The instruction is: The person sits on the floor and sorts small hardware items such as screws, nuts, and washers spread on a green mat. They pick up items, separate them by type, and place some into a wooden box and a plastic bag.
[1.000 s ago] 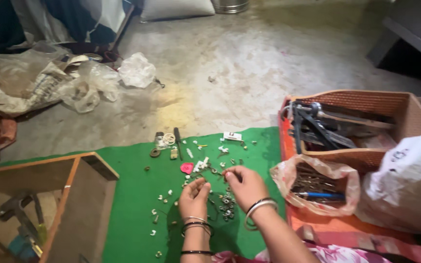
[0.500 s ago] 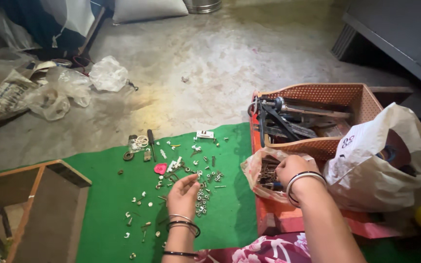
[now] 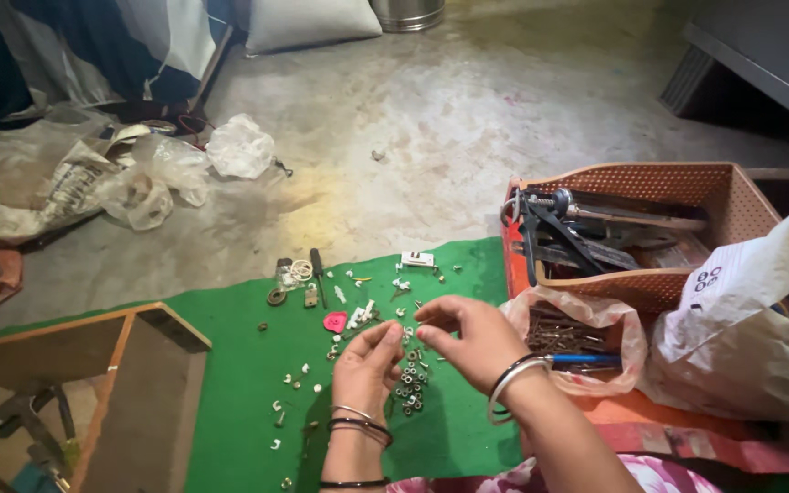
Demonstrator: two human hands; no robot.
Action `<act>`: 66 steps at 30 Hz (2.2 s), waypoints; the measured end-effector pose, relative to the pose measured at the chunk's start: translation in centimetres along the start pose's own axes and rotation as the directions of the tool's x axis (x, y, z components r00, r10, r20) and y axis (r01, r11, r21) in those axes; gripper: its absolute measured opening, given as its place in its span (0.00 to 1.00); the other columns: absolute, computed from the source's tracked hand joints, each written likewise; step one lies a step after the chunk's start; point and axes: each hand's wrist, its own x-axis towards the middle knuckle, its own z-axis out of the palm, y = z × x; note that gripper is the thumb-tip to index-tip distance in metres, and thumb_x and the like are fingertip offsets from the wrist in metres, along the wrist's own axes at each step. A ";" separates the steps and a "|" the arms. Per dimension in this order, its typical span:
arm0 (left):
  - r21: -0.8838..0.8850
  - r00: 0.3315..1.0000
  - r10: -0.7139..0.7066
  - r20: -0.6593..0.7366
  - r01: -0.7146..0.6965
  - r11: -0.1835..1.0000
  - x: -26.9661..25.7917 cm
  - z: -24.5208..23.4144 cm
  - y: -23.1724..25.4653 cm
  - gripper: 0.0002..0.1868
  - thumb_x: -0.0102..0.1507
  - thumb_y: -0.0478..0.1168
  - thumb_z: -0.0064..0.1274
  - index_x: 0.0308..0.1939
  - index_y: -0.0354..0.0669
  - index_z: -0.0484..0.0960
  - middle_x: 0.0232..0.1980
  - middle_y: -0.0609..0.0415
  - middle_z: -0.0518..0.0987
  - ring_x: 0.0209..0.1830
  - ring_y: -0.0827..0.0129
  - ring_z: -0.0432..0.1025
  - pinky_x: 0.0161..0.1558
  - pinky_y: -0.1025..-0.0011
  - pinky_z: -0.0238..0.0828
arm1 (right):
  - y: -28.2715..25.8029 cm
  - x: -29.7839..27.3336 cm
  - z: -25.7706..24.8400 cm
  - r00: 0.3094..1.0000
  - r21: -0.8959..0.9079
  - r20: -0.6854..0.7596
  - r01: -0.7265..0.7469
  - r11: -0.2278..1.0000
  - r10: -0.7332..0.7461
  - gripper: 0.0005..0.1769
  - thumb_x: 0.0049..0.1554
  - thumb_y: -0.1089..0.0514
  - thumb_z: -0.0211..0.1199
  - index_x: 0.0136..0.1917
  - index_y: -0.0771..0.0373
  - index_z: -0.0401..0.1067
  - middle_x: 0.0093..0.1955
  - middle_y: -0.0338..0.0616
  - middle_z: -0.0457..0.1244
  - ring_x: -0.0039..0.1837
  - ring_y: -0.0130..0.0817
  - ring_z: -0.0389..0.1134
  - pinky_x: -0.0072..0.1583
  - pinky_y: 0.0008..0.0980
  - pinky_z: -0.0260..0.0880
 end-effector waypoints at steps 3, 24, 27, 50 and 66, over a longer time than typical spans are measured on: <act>0.011 1.000 0.024 -0.002 -0.024 1.000 -0.3 0.4 0.8 0.13 0.58 0.43 0.67 0.43 0.43 0.86 0.31 0.62 0.80 0.27 0.81 0.70 0.26 0.81 0.64 | 0.2 0.2 1.3 0.996 0.108 0.057 -0.068 0.992 0.062 0.12 0.54 0.56 0.67 0.49 0.63 0.80 0.43 0.40 0.74 0.47 0.27 0.75 0.51 0.29 0.74; 0.190 0.992 0.000 -0.128 0.025 0.981 2.6 -1.8 -1.3 0.23 0.64 0.58 0.54 0.37 0.41 0.85 0.31 0.61 0.79 0.23 0.78 0.67 0.25 0.78 0.65 | 5.7 2.4 2.2 0.997 0.195 -0.010 -0.073 0.978 0.076 0.11 0.61 0.55 0.59 0.47 0.65 0.73 0.37 0.39 0.70 0.40 0.24 0.69 0.45 0.27 0.70; 0.146 0.995 -0.022 -0.094 0.035 0.989 3.0 -1.7 -2.0 0.17 0.65 0.52 0.55 0.40 0.42 0.85 0.34 0.61 0.81 0.24 0.78 0.69 0.26 0.78 0.64 | 5.6 2.2 2.0 0.995 0.148 -0.007 -0.093 0.985 0.095 0.13 0.61 0.53 0.57 0.46 0.66 0.73 0.36 0.41 0.70 0.40 0.28 0.71 0.46 0.29 0.72; 0.267 0.999 -0.046 0.015 0.041 0.963 2.0 0.4 -3.9 0.14 0.63 0.42 0.58 0.51 0.43 0.85 0.42 0.59 0.85 0.32 0.81 0.72 0.31 0.80 0.69 | 10.2 -0.2 -9.3 0.928 -0.493 -0.072 -0.352 0.796 0.366 0.20 0.58 0.44 0.52 0.54 0.53 0.78 0.54 0.52 0.71 0.59 0.52 0.71 0.63 0.47 0.68; 0.081 0.994 -0.108 0.030 0.105 0.991 4.1 -1.7 -6.0 0.12 0.63 0.40 0.59 0.51 0.44 0.84 0.40 0.60 0.84 0.31 0.79 0.72 0.29 0.79 0.67 | 8.6 -0.2 -9.1 0.805 -0.635 -0.273 -0.562 0.530 0.526 0.24 0.58 0.33 0.56 0.55 0.47 0.81 0.57 0.49 0.70 0.61 0.48 0.71 0.66 0.44 0.68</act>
